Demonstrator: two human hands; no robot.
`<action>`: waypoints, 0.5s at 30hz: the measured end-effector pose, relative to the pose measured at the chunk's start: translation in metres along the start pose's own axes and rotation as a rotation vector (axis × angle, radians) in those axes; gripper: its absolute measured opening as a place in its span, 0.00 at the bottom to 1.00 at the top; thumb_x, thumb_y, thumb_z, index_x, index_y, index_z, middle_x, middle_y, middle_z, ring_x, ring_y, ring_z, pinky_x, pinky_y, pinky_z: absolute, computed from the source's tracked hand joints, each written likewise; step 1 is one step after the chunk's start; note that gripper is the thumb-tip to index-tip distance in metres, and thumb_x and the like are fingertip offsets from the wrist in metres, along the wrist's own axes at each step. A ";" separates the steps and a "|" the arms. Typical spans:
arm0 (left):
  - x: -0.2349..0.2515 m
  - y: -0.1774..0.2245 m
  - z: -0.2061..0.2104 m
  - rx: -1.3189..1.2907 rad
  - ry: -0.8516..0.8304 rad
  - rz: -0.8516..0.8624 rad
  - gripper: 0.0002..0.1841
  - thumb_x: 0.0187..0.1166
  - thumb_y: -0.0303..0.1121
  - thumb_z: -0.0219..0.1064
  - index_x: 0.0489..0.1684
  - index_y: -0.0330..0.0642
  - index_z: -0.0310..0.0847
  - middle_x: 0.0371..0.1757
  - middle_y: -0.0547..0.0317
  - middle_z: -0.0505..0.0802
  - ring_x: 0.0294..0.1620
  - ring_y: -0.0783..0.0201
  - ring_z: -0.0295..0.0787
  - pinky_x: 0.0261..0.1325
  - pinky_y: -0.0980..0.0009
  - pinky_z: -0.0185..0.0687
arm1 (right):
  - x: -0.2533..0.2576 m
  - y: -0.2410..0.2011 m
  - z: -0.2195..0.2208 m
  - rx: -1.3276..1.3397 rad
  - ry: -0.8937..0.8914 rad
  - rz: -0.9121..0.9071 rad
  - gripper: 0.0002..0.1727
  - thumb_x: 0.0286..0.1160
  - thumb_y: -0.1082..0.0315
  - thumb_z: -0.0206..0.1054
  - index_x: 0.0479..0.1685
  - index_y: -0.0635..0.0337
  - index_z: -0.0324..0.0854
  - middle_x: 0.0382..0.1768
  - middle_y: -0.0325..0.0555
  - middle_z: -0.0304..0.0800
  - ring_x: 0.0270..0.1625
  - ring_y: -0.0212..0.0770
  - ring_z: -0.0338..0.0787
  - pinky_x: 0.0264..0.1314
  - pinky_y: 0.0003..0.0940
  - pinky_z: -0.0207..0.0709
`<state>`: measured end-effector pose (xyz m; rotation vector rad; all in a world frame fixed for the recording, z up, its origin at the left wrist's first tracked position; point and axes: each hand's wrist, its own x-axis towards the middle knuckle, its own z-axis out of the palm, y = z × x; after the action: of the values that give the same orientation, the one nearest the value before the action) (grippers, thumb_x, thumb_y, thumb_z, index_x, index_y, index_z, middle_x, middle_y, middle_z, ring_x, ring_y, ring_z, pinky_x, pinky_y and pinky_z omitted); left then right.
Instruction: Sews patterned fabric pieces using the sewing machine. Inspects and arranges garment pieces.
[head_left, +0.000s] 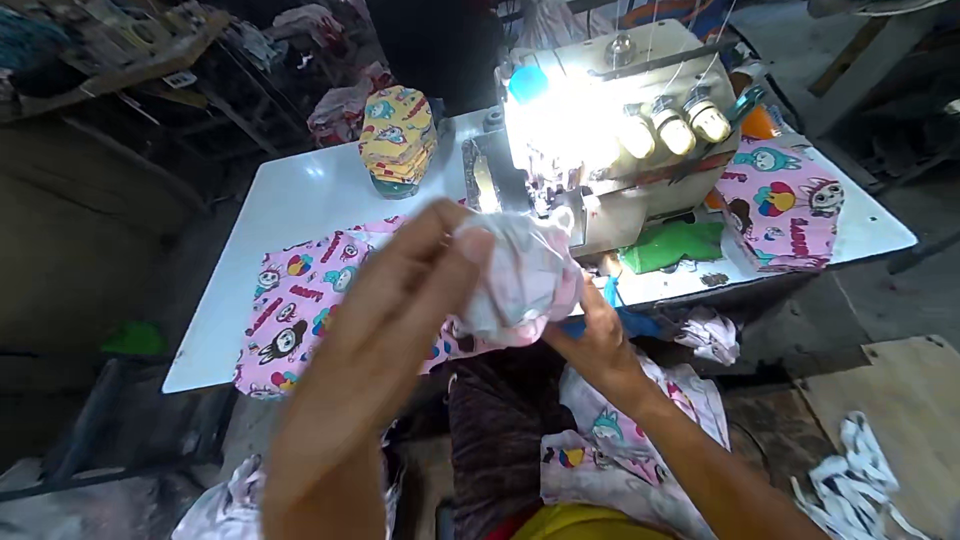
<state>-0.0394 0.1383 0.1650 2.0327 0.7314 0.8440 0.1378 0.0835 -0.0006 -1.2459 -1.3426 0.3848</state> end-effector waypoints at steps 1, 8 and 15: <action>-0.003 0.007 -0.018 -0.073 0.025 0.016 0.10 0.92 0.45 0.54 0.50 0.63 0.83 0.37 0.85 0.90 0.34 0.87 0.87 0.36 0.88 0.84 | -0.003 -0.008 0.005 0.051 -0.025 -0.009 0.31 0.67 0.65 0.79 0.71 0.68 0.79 0.61 0.52 0.89 0.62 0.32 0.89 0.67 0.28 0.81; 0.034 -0.034 -0.133 -0.136 0.125 0.229 0.18 0.93 0.31 0.44 0.49 0.58 0.83 0.42 0.81 0.93 0.44 0.83 0.90 0.49 0.83 0.87 | -0.001 -0.045 0.015 0.405 -0.167 0.019 0.08 0.80 0.71 0.68 0.50 0.66 0.86 0.42 0.37 0.92 0.43 0.21 0.90 0.49 0.19 0.87; 0.006 -0.112 -0.092 0.532 0.211 -0.195 0.21 0.90 0.35 0.57 0.75 0.34 0.74 0.75 0.37 0.82 0.70 0.45 0.84 0.68 0.46 0.80 | -0.020 0.005 0.031 0.373 -0.186 0.432 0.10 0.86 0.66 0.62 0.50 0.59 0.89 0.36 0.38 0.92 0.38 0.28 0.88 0.43 0.25 0.83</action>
<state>-0.1283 0.2412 0.1153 2.2951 1.3671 0.8167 0.1073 0.0823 -0.0222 -1.1948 -1.0809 1.0288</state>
